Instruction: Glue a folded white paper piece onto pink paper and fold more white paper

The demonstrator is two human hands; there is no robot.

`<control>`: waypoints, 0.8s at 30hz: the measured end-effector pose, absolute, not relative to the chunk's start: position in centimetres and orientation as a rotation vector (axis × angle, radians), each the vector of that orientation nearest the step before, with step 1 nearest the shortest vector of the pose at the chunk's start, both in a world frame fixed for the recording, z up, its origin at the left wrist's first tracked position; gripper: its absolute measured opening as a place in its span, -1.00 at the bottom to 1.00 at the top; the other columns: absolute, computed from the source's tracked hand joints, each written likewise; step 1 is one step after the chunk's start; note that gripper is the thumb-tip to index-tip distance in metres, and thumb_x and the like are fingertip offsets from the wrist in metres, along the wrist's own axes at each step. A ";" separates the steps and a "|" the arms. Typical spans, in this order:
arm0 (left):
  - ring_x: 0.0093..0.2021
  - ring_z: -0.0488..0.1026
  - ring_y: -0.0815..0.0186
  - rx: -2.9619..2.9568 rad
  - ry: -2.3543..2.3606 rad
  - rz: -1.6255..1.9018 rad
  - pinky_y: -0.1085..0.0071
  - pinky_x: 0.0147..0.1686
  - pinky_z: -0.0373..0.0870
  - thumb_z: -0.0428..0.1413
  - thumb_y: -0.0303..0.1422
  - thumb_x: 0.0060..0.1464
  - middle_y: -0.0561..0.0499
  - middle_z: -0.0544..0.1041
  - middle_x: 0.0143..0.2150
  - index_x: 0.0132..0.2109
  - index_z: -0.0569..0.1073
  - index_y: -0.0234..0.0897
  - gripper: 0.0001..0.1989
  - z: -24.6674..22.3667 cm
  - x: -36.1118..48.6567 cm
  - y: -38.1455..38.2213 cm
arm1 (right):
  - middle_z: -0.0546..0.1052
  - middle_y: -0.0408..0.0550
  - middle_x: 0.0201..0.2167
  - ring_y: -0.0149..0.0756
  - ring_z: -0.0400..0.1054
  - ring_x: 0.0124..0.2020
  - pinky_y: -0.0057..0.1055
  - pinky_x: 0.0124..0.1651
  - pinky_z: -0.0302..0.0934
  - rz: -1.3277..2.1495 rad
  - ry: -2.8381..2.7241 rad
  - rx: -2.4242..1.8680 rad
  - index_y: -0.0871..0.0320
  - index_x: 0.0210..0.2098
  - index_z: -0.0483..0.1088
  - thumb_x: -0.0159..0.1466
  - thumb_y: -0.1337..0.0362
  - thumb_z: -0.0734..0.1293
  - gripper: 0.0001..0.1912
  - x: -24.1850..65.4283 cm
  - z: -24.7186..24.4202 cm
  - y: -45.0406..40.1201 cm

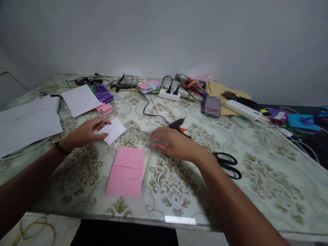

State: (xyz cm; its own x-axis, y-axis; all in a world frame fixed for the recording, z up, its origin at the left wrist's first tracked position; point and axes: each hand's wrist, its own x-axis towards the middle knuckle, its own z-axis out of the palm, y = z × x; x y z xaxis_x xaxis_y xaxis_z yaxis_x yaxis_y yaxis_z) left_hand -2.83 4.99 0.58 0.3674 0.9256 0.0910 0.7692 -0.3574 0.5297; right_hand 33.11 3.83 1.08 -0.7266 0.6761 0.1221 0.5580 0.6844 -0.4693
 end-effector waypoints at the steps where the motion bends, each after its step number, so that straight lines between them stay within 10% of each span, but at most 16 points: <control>1: -0.22 0.46 0.20 2.176 1.474 0.542 0.28 -0.13 0.41 0.17 -0.18 0.04 -0.02 0.53 -0.20 0.05 0.49 -0.32 -0.54 0.4 -2.8 5.1 | 0.61 0.11 -0.07 -0.06 0.50 -0.03 -0.12 0.09 0.35 0.642 -2.644 -0.970 0.13 -0.10 0.53 0.42 0.13 0.25 -0.72 33.0 1.0 3.7; 13: -0.08 0.56 0.16 1.788 1.261 0.744 0.27 -0.05 0.48 0.26 -0.19 0.03 -0.10 0.61 -0.11 -0.08 0.52 -0.30 -0.65 0.2 -2.4 4.9 | 0.63 0.03 -0.32 -0.12 0.49 -0.31 -0.26 -0.23 0.26 0.630 -2.790 -1.238 0.11 -0.22 0.59 0.40 0.14 0.27 -0.72 33.2 0.7 3.3; 24: -0.57 0.28 0.43 1.621 1.164 0.675 0.51 -0.55 0.10 0.19 -0.20 0.11 0.20 0.38 -0.53 -0.17 0.31 -0.20 -0.74 2.4 0.1 2.7 | 0.59 0.06 -0.21 -0.14 0.48 -0.23 -0.22 -0.13 0.36 0.579 -2.504 -1.111 0.13 -0.17 0.47 0.40 0.19 0.30 -0.84 31.3 1.9 2.3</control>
